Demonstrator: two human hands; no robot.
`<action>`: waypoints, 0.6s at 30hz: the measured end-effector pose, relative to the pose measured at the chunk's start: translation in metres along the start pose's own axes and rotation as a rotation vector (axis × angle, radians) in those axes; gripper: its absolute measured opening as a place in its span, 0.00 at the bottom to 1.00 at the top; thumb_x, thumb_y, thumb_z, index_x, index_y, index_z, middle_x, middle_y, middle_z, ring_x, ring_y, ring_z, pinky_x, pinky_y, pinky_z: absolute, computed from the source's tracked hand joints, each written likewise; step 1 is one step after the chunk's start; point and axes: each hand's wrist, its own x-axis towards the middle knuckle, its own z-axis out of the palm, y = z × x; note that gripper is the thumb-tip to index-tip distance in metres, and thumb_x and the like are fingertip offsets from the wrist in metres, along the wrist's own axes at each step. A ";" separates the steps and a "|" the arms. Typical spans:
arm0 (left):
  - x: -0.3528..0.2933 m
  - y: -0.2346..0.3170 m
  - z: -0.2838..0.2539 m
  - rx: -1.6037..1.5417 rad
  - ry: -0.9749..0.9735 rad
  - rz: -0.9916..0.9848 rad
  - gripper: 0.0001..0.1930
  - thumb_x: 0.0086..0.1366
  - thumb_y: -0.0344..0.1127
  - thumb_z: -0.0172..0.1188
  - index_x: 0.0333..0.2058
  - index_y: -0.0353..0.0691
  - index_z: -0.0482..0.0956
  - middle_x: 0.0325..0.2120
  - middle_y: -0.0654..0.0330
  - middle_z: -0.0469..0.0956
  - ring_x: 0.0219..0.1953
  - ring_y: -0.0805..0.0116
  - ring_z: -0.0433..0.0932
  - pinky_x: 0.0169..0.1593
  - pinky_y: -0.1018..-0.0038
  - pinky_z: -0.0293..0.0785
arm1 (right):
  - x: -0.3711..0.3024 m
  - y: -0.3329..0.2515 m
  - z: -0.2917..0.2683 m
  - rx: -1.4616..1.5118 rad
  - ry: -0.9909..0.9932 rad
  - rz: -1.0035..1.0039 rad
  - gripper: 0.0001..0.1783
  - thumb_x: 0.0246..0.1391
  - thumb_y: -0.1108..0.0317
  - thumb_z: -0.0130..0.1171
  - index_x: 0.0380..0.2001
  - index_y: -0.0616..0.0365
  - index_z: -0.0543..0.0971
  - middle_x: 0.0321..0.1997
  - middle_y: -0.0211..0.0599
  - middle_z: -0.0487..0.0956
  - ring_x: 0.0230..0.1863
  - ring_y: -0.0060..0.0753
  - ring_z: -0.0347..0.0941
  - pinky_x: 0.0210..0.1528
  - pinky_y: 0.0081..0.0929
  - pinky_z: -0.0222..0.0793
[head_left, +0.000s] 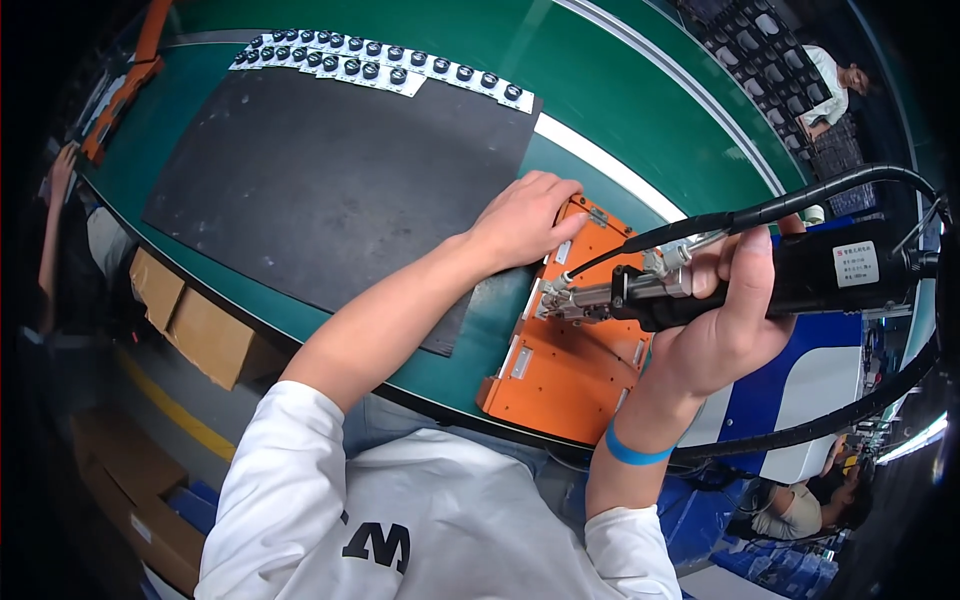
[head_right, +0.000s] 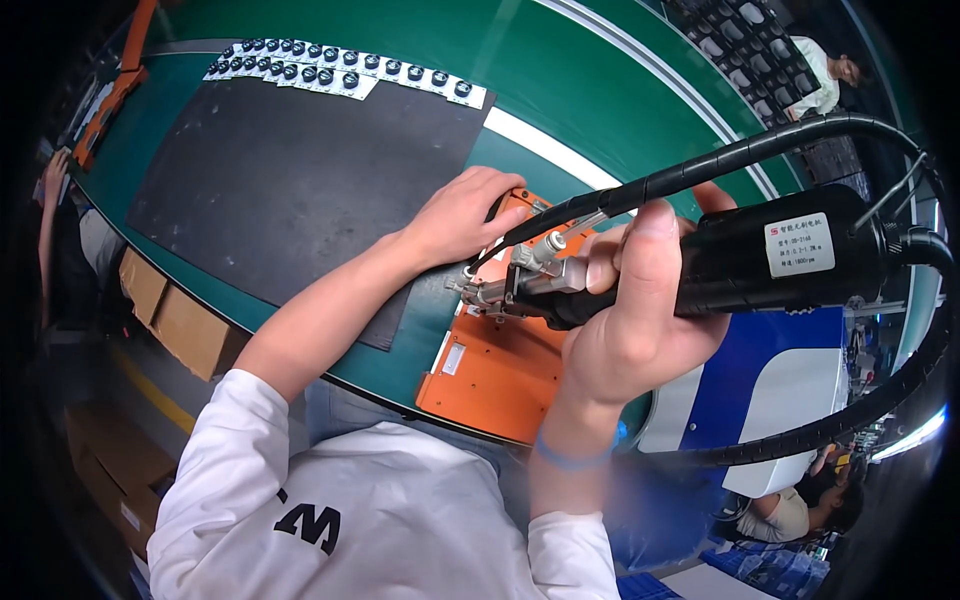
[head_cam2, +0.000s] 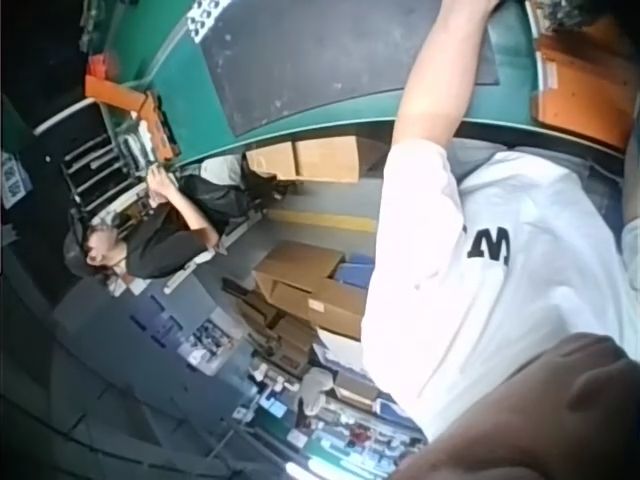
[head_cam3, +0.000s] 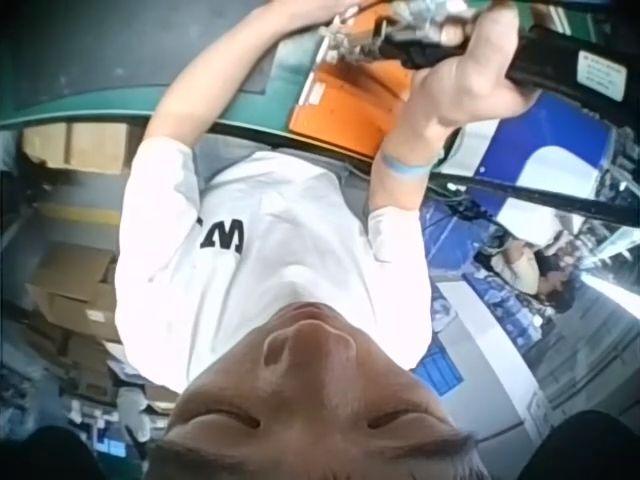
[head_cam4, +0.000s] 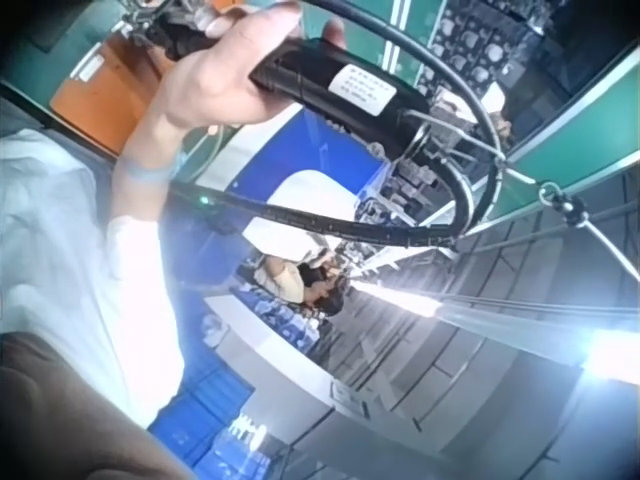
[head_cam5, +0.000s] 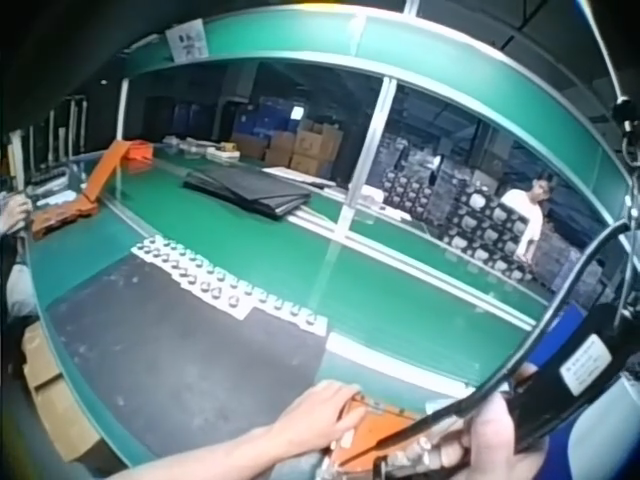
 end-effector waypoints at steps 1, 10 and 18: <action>0.000 0.000 0.000 0.002 -0.002 -0.001 0.21 0.62 0.45 0.53 0.49 0.36 0.73 0.43 0.50 0.74 0.51 0.55 0.69 0.56 0.64 0.65 | 0.000 0.001 0.000 0.001 -0.001 -0.001 0.16 0.58 0.71 0.51 0.48 0.67 0.69 0.21 0.29 0.71 0.16 0.11 0.59 0.17 0.12 0.50; 0.000 -0.001 0.002 0.017 0.052 0.037 0.19 0.62 0.44 0.55 0.46 0.36 0.73 0.41 0.51 0.75 0.49 0.54 0.71 0.53 0.64 0.67 | 0.001 0.001 -0.003 -0.013 -0.006 0.008 0.16 0.57 0.71 0.51 0.48 0.67 0.69 0.21 0.28 0.71 0.16 0.11 0.58 0.17 0.12 0.51; -0.001 -0.001 0.002 0.022 0.052 0.034 0.19 0.63 0.44 0.54 0.46 0.36 0.73 0.42 0.51 0.75 0.49 0.54 0.71 0.54 0.64 0.67 | 0.001 0.003 0.002 0.029 0.052 0.015 0.13 0.56 0.72 0.52 0.43 0.66 0.71 0.20 0.29 0.71 0.14 0.12 0.59 0.16 0.11 0.51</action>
